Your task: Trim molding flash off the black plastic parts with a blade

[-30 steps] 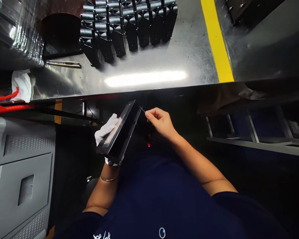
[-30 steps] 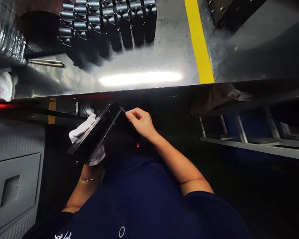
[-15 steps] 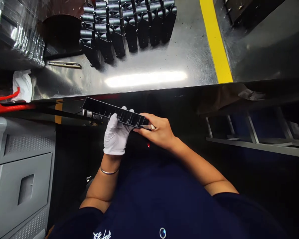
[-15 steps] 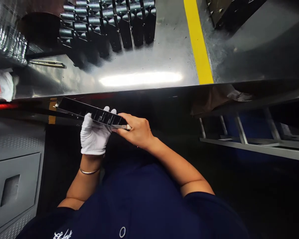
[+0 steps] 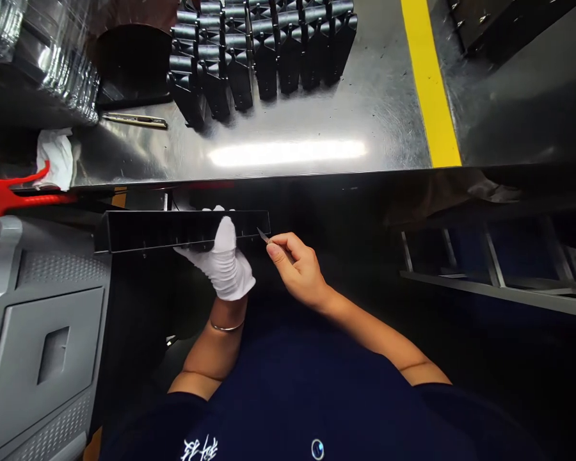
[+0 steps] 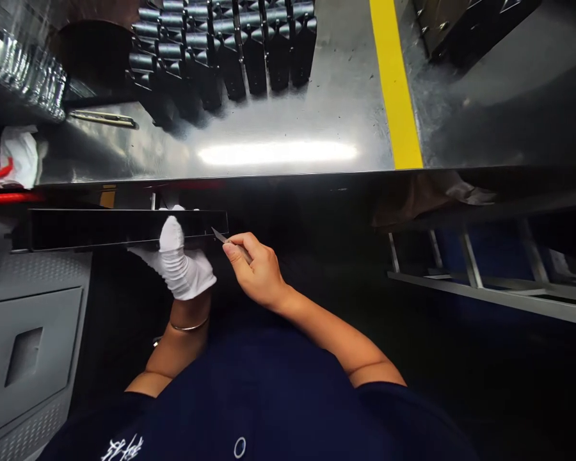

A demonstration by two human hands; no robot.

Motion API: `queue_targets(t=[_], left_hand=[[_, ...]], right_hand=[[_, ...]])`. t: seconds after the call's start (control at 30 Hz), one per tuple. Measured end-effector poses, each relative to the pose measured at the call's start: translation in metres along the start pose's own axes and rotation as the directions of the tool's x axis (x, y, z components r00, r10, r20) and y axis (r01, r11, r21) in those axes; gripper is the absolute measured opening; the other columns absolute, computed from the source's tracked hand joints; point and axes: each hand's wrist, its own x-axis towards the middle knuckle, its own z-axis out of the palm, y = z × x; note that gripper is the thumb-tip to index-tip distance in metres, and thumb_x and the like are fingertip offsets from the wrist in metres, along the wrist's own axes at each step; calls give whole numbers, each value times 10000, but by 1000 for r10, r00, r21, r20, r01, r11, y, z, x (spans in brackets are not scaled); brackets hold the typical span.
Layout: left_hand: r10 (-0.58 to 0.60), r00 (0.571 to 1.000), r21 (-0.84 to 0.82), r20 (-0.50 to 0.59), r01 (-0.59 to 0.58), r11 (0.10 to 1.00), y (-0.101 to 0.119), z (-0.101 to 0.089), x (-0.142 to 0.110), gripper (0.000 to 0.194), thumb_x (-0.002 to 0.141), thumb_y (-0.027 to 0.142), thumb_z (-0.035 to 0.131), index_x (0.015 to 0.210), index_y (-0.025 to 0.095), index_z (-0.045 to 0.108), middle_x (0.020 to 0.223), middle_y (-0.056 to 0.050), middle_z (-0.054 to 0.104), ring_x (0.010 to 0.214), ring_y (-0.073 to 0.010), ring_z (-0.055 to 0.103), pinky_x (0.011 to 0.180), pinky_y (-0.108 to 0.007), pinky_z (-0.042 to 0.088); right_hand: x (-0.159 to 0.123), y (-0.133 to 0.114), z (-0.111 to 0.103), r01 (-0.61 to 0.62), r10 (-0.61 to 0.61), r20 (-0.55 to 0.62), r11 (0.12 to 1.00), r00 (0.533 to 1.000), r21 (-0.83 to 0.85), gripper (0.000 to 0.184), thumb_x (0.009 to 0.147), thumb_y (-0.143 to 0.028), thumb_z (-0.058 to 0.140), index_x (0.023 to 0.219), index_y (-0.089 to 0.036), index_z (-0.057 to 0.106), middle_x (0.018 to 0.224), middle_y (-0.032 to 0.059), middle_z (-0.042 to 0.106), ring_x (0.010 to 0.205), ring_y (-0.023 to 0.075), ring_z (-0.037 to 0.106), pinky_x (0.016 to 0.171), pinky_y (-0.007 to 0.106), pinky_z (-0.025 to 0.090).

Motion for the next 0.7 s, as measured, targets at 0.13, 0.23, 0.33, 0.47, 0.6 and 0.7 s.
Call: queue_targets(t=[0.13,0.23,0.33,0.47,0.6,0.7], left_hand=[[-5,999,8,47,5,1000,2,-4,0,570,655,292,821,1164,313,564,1151,33,655,1075,-196,647,1013,-410,508],[-7,998,23,63,6,1000,3,-6,-1,669,644,269,831,1232,345,521,1251,24,622,1126,-212,626,1034,-435,493],[25,998,40,51,-27,999,-1,-9,-1,769,614,251,856,1268,382,474,1329,32,574,1195,-220,587,1063,-449,471],[22,996,88,85,-29,996,-3,-11,-3,734,632,242,844,1248,381,469,1379,43,534,1279,-217,517,1117,-465,412],[-78,992,64,100,72,995,15,-14,1,582,703,327,767,1219,345,498,1306,25,580,1229,-229,554,1063,-452,465],[-138,983,28,119,136,990,34,-19,12,362,795,415,617,1145,335,569,1275,42,584,1282,-225,496,1043,-420,478]], right_hand=[[1,8,0,-17,17,-21,1000,1000,9,207,907,-375,517,861,-188,593,660,-35,529,556,88,439,539,233,350],[-2,16,-1,-43,44,-30,999,999,16,227,902,-403,522,854,-191,589,638,-42,507,526,84,413,513,234,332],[-6,22,-2,-79,79,-25,997,997,20,256,898,-435,517,852,-192,584,597,-53,471,497,82,395,490,232,320],[-7,29,-2,-85,85,-27,996,996,-1,270,883,-447,530,839,-188,589,584,-52,472,500,82,400,489,227,318],[-1,56,-10,-189,193,-105,981,976,48,379,831,-557,552,779,-182,574,547,-67,425,477,77,363,459,220,288],[-1,73,-21,-248,259,-164,965,952,88,449,809,-629,526,729,-188,525,506,-85,370,436,72,310,413,214,247]])
